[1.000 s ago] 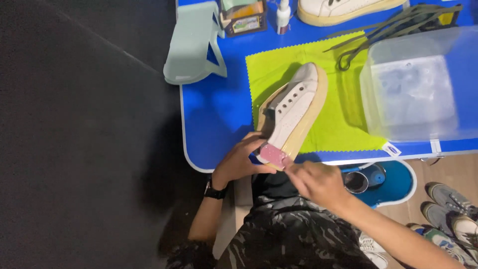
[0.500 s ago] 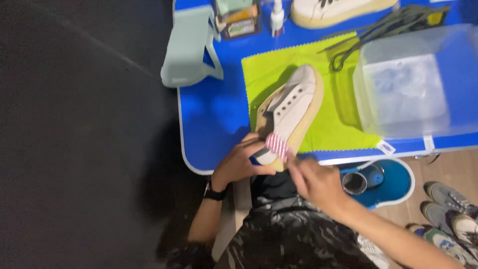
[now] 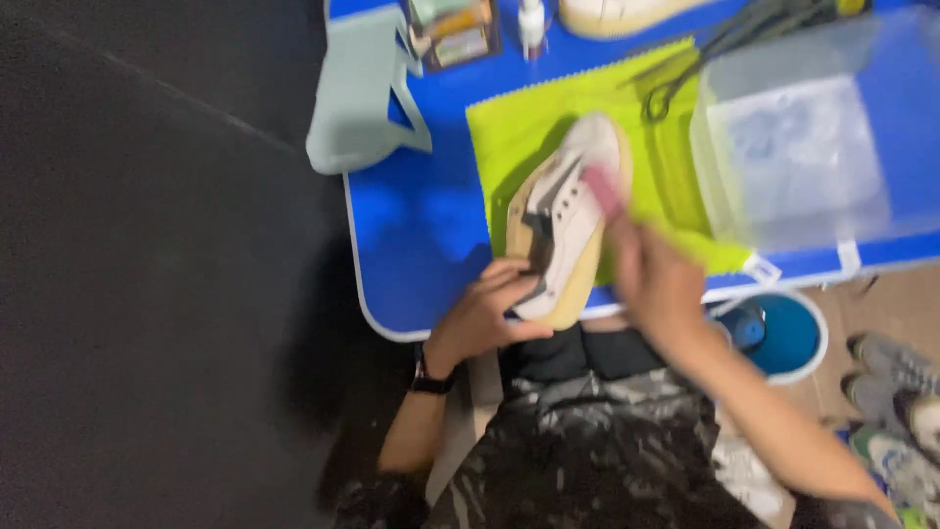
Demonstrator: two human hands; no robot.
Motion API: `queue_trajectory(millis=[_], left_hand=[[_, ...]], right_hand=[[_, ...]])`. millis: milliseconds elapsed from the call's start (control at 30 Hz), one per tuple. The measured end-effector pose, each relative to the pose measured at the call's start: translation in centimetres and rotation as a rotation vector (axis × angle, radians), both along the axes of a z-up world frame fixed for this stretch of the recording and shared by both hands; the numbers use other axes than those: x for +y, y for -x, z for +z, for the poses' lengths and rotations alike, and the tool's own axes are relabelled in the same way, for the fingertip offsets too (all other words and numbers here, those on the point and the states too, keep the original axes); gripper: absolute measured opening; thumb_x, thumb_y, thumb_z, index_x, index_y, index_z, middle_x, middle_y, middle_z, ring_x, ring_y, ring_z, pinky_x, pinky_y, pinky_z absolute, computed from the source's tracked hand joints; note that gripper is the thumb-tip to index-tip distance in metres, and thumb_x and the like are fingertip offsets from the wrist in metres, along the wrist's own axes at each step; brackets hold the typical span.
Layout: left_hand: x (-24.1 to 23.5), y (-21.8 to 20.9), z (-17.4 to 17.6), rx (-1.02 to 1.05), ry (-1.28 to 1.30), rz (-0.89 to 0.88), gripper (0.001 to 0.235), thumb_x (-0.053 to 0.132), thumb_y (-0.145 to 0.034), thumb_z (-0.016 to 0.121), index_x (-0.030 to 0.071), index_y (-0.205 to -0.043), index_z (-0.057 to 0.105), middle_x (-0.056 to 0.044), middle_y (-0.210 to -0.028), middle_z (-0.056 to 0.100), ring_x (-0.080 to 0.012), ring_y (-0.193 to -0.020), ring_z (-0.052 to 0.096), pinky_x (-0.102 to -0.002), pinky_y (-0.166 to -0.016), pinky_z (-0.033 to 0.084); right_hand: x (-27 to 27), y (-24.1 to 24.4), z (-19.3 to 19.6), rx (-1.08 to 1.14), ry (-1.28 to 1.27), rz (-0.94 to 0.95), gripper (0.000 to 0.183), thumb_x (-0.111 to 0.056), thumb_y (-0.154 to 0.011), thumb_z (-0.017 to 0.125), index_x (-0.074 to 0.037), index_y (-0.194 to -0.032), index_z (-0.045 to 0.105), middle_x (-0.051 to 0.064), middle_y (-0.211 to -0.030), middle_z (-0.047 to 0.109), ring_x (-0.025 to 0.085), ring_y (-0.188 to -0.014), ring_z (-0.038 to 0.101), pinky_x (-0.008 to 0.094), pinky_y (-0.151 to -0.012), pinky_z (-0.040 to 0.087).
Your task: The person scrubs a white sneaker with a pink brush, focusing on the upper, the sole, and the heel. They rotate the shoe to access different areas and dip the brush into a container of water to continue cleaning.
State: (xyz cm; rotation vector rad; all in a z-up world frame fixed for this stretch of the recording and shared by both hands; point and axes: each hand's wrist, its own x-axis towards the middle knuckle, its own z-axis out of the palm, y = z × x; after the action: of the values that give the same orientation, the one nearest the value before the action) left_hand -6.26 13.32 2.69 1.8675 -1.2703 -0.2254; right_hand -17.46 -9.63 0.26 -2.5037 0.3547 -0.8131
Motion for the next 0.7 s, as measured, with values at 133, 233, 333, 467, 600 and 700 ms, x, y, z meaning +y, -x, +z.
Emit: queue_trajectory(millis=[133,233,333,467,600,700], left_hand=[[0.2,-0.7,-0.2,0.038,0.009,-0.033,0.053,0.036,-0.075,0.092,0.001,-0.109,0.072,-0.016,-0.098,0.072,-0.0369,-0.121,0.064,-0.045,-0.103,0.051],[0.7,-0.1,-0.8,0.104,-0.033,-0.024,0.057,0.034,-0.074,0.093,-0.003,-0.112,0.071,-0.021,-0.093,0.07,-0.0428,-0.121,0.061,-0.051,-0.103,0.051],[0.3,-0.4,-0.1,0.042,-0.018,-0.018,0.056,0.035,-0.076,0.093,0.002,-0.115,0.072,-0.017,-0.095,0.07,-0.0389,-0.122,0.061,-0.048,-0.104,0.05],[0.3,-0.5,0.3,0.195,-0.059,-0.012,0.057,0.032,-0.074,0.094,-0.001,-0.115,0.072,-0.02,-0.097,0.07,-0.0434,-0.125,0.059,-0.053,-0.103,0.05],[0.6,-0.3,0.4,0.178,-0.039,0.005,0.056,0.036,-0.076,0.093,-0.002,-0.109,0.072,-0.021,-0.091,0.069,-0.0449,-0.12,0.06,-0.053,-0.103,0.05],[0.8,-0.4,-0.9,0.268,-0.025,0.005,0.054,0.036,-0.074,0.094,0.002,-0.11,0.073,-0.016,-0.093,0.07,-0.0391,-0.119,0.062,-0.049,-0.099,0.052]], right_hand=[[2.9,1.9,0.7,0.064,0.014,0.146,0.011,-0.029,-0.099,0.066,-0.022,-0.094,0.072,-0.001,-0.062,0.064,0.021,-0.051,0.067,0.029,-0.052,0.054],[0.1,0.1,-0.1,0.08,-0.024,0.025,0.021,-0.019,-0.105,0.065,-0.003,-0.091,0.068,0.022,-0.069,0.066,0.045,-0.066,0.068,0.05,-0.054,0.052],[2.3,-0.1,1.9,0.046,-0.048,0.031,0.024,-0.017,-0.107,0.059,-0.001,-0.092,0.067,0.024,-0.07,0.066,0.048,-0.067,0.067,0.052,-0.053,0.05],[0.0,-0.6,0.3,0.109,0.116,0.039,0.016,-0.028,-0.104,0.063,-0.018,-0.093,0.068,0.008,-0.071,0.069,0.032,-0.063,0.072,0.039,-0.053,0.055],[1.6,1.3,-1.4,0.065,0.125,0.064,0.017,-0.028,-0.105,0.063,-0.018,-0.092,0.07,0.006,-0.067,0.066,0.029,-0.06,0.069,0.037,-0.053,0.052],[4.8,4.7,-1.9,0.079,0.09,0.199,0.019,-0.037,-0.1,0.061,-0.026,-0.088,0.072,-0.003,-0.059,0.064,0.018,-0.051,0.067,0.029,-0.052,0.051]])
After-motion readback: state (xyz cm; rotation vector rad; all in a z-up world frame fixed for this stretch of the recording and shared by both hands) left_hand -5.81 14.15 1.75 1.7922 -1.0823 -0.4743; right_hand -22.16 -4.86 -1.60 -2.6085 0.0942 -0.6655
